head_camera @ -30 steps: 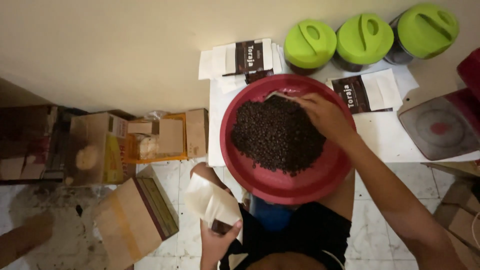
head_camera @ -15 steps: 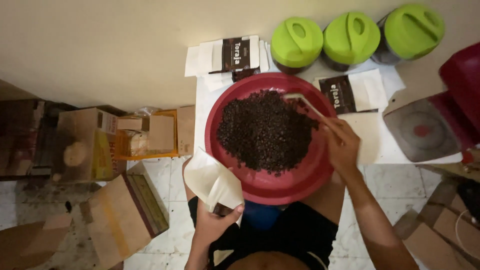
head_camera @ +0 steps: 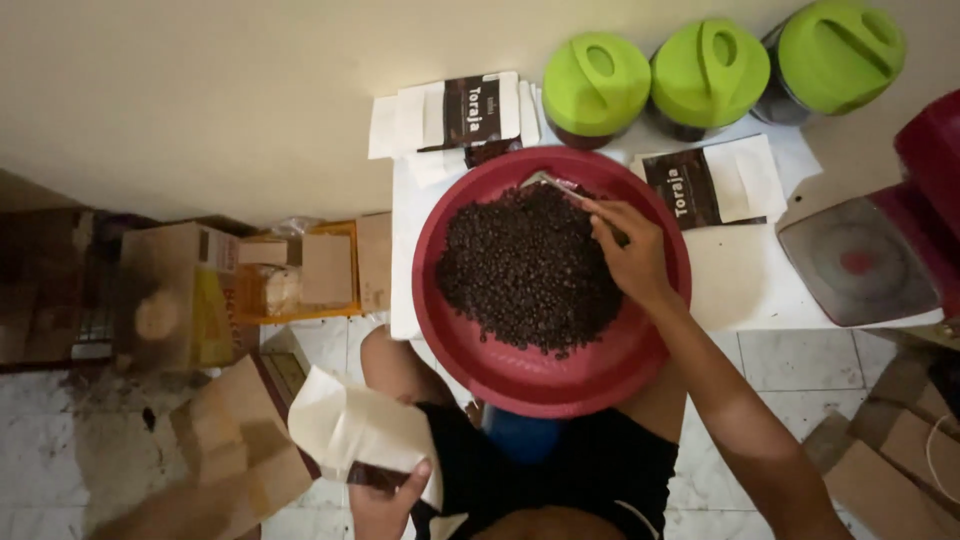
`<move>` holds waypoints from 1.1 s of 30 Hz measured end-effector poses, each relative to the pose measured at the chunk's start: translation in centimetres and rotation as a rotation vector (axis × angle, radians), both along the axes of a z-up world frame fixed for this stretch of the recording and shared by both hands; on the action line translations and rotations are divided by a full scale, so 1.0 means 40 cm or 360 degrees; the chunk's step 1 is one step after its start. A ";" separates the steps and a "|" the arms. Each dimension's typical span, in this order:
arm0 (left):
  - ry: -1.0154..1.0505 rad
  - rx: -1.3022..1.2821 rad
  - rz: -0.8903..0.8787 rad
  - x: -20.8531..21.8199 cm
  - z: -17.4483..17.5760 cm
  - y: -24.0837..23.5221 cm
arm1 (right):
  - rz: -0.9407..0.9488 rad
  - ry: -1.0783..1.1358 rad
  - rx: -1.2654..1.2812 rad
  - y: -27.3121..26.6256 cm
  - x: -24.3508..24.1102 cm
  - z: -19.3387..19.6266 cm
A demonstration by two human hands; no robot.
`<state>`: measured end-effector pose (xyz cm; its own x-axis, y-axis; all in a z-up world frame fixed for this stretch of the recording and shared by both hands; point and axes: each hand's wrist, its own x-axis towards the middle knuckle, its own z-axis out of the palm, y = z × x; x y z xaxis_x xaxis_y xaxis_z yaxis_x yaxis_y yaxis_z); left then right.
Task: Filling small paper bags with roasted coffee beans using a spoon and a plastic scoop from a large bowl.
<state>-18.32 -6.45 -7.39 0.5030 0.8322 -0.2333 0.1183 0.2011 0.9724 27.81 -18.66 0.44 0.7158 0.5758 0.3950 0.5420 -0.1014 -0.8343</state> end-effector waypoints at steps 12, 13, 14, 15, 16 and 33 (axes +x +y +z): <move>-0.0241 -0.0149 -0.0205 0.176 0.071 0.004 | 0.0109 0.0183 -0.0014 0.053 0.050 0.020; -0.0120 -0.0006 -0.0291 0.206 0.115 0.005 | 0.0116 0.0164 -0.0042 0.051 0.053 0.024; -0.0118 -0.0012 -0.0293 0.216 0.126 0.004 | 0.0113 0.0167 -0.0048 0.051 0.059 0.019; -0.0094 -0.0011 -0.0332 0.226 0.138 0.003 | 0.0080 0.0133 -0.0071 0.049 0.064 0.015; -0.0068 0.0001 -0.0373 0.233 0.152 0.008 | 0.0046 0.0101 -0.0084 0.054 0.068 0.011; -0.0086 -0.0091 -0.0602 0.242 0.142 0.044 | 0.0024 0.0235 -0.0465 0.093 0.169 0.035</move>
<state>-8.63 -4.69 -1.70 0.7847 0.5720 -0.2389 0.1436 0.2072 0.9677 34.57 -14.95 1.85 0.7438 0.6602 0.1040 0.4204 -0.3412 -0.8407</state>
